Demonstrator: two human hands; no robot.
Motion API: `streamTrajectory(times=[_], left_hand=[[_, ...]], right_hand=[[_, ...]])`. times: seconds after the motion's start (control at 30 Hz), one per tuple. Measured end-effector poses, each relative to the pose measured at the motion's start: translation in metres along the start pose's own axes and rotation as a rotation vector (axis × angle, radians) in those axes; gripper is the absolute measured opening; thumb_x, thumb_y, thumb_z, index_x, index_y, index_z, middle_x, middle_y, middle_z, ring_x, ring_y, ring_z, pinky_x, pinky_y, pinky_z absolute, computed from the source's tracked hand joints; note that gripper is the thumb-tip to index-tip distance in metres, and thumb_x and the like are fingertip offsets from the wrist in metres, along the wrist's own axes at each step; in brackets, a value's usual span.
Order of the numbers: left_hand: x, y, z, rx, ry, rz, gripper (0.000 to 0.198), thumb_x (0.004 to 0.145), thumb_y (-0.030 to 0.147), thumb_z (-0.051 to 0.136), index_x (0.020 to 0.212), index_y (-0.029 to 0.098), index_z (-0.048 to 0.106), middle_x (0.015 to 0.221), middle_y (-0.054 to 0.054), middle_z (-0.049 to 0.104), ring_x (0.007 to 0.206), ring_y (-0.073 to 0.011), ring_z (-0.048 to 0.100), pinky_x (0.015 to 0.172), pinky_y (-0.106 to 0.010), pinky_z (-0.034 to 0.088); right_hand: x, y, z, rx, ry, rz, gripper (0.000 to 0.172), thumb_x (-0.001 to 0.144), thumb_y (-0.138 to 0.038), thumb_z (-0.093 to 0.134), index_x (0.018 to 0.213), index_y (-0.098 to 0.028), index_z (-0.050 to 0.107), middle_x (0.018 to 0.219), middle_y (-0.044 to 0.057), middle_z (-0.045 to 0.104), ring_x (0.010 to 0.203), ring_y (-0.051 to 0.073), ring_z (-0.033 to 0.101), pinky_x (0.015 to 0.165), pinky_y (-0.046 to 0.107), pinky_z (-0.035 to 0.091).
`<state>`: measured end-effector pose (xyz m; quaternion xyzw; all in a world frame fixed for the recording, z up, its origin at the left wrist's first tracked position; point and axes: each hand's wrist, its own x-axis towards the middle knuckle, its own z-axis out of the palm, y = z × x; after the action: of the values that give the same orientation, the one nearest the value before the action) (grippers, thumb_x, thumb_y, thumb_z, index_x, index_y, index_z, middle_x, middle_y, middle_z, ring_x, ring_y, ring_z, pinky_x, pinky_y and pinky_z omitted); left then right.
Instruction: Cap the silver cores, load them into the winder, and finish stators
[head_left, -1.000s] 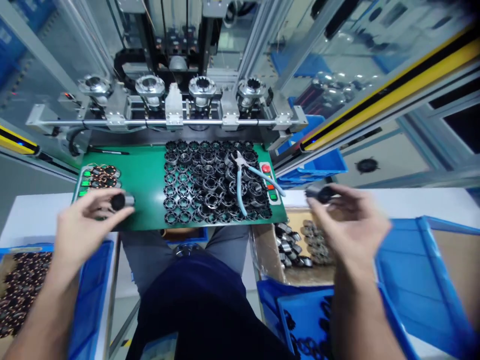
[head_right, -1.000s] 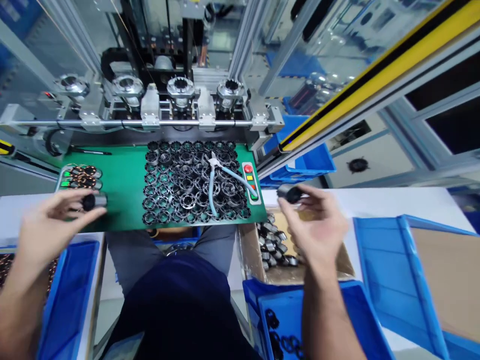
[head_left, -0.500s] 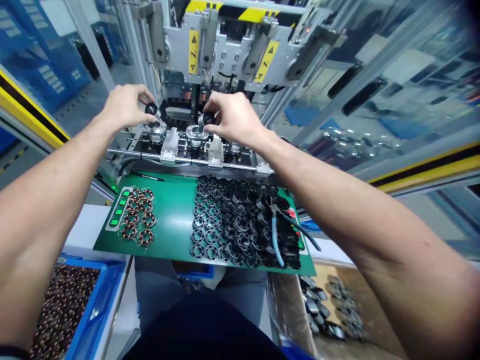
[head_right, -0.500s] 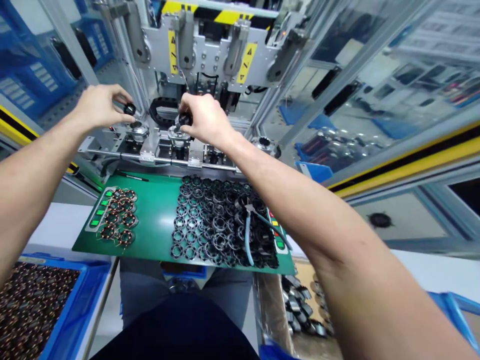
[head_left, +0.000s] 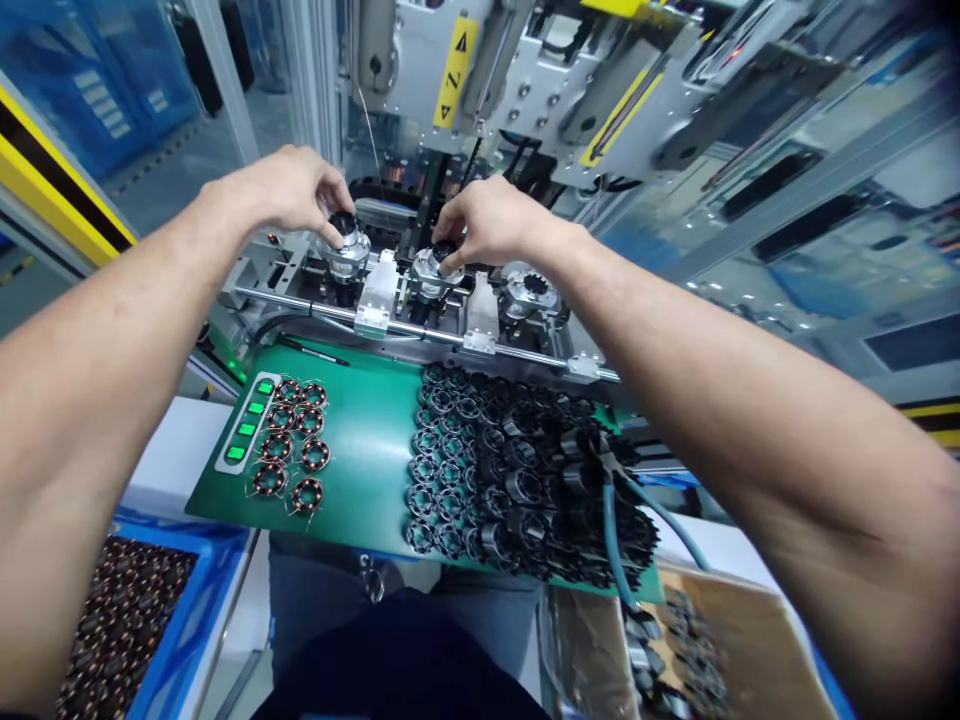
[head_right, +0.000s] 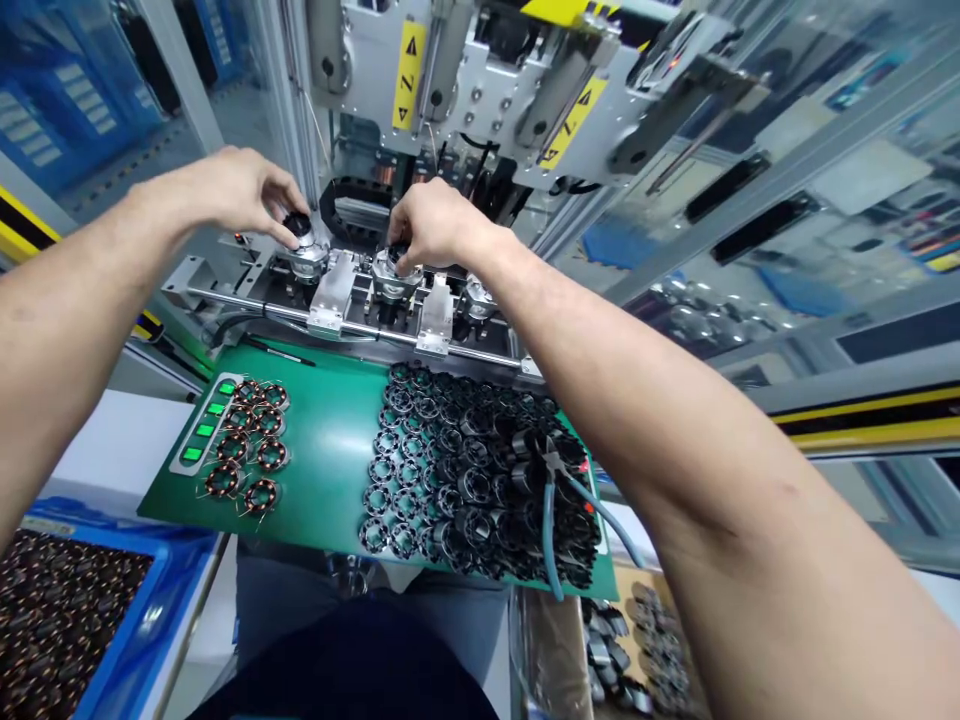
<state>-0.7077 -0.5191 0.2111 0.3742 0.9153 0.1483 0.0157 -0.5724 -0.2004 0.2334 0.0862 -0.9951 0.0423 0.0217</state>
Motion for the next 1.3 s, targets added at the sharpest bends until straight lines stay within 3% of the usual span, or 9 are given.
streamTrajectory(times=[0.23,0.4,0.53,0.63,0.7,0.8,1.03,1.13,1.3], left_hand=[[0.009,0.014,-0.012,0.085,-0.112,-0.045,0.056,0.087,0.036,0.108,0.128,0.006,0.086,0.132,-0.003,0.093,0.123,-0.0171,0.091,0.129,-0.048,0.061],[-0.001,0.024,-0.020,0.069,-0.187,-0.041,0.036,0.107,0.032,0.086,0.126,0.001,0.085,0.138,-0.007,0.091,0.139,-0.0180,0.086,0.137,-0.053,0.053],[-0.038,0.041,0.003,0.082,-0.053,-0.008,0.066,0.105,0.035,0.092,0.159,0.002,0.073,0.175,-0.015,0.072,0.172,-0.0319,0.062,0.148,-0.063,0.041],[-0.070,0.049,0.043,0.026,0.110,-0.001,0.095,0.108,0.034,0.087,0.189,0.008,0.043,0.202,-0.016,0.037,0.190,-0.0361,0.032,0.156,-0.065,0.027],[-0.083,0.049,0.069,-0.100,0.192,0.001,0.091,0.109,0.037,0.083,0.189,0.015,0.047,0.202,-0.012,0.039,0.189,-0.0348,0.034,0.158,-0.061,0.026],[-0.089,0.044,0.090,-0.210,0.257,0.026,0.083,0.105,0.042,0.080,0.182,0.018,0.060,0.195,-0.013,0.050,0.185,-0.0407,0.040,0.157,-0.064,0.030],[-0.093,0.040,0.091,-0.263,0.382,-0.017,0.071,0.102,0.044,0.071,0.170,0.025,0.075,0.186,-0.011,0.063,0.176,-0.0423,0.055,0.151,-0.070,0.036],[-0.096,0.041,0.087,-0.304,0.411,-0.032,0.067,0.097,0.041,0.074,0.162,0.025,0.081,0.180,-0.013,0.068,0.170,-0.0443,0.062,0.148,-0.073,0.041],[-0.116,0.074,0.072,-0.448,0.590,-0.092,0.076,0.097,0.045,0.074,0.168,0.018,0.072,0.187,-0.020,0.060,0.181,-0.0458,0.047,0.153,-0.073,0.030]], right_hand=[[0.016,0.029,0.021,0.109,0.087,-0.151,0.053,0.059,-0.062,0.120,0.088,-0.028,0.091,0.084,0.002,0.083,0.089,0.032,0.082,0.101,0.057,0.072],[0.023,0.044,0.017,0.129,0.045,-0.163,0.058,0.061,-0.064,0.119,0.097,-0.027,0.094,0.089,0.004,0.086,0.088,0.032,0.082,0.102,0.058,0.073],[0.011,0.037,0.018,0.104,0.030,-0.160,0.056,0.073,-0.068,0.112,0.108,-0.027,0.095,0.100,0.007,0.090,0.098,0.037,0.085,0.109,0.064,0.074],[-0.025,0.009,0.033,0.038,0.078,-0.136,0.070,0.096,-0.064,0.093,0.146,-0.015,0.087,0.141,0.020,0.088,0.139,0.050,0.080,0.133,0.074,0.061],[-0.053,-0.012,0.046,0.029,0.037,-0.101,0.093,0.104,-0.055,0.080,0.179,-0.004,0.060,0.184,0.027,0.062,0.175,0.054,0.055,0.149,0.076,0.042],[-0.081,-0.034,0.061,0.046,-0.039,-0.018,0.110,0.105,-0.051,0.070,0.193,0.001,0.029,0.204,0.028,0.024,0.192,0.053,0.023,0.155,0.077,0.027],[-0.081,-0.053,0.062,0.049,-0.008,0.024,0.101,0.113,-0.060,0.055,0.193,-0.002,0.031,0.204,0.026,0.025,0.193,0.050,0.018,0.155,0.078,0.025],[-0.082,-0.058,0.054,0.050,-0.023,0.026,0.093,0.115,-0.058,0.053,0.190,-0.004,0.041,0.200,0.025,0.037,0.190,0.046,0.033,0.154,0.070,0.035],[-0.112,-0.038,0.022,0.027,0.120,0.138,0.080,0.126,-0.052,0.036,0.192,-0.007,0.039,0.202,0.023,0.033,0.193,0.039,0.027,0.158,0.065,0.024]])
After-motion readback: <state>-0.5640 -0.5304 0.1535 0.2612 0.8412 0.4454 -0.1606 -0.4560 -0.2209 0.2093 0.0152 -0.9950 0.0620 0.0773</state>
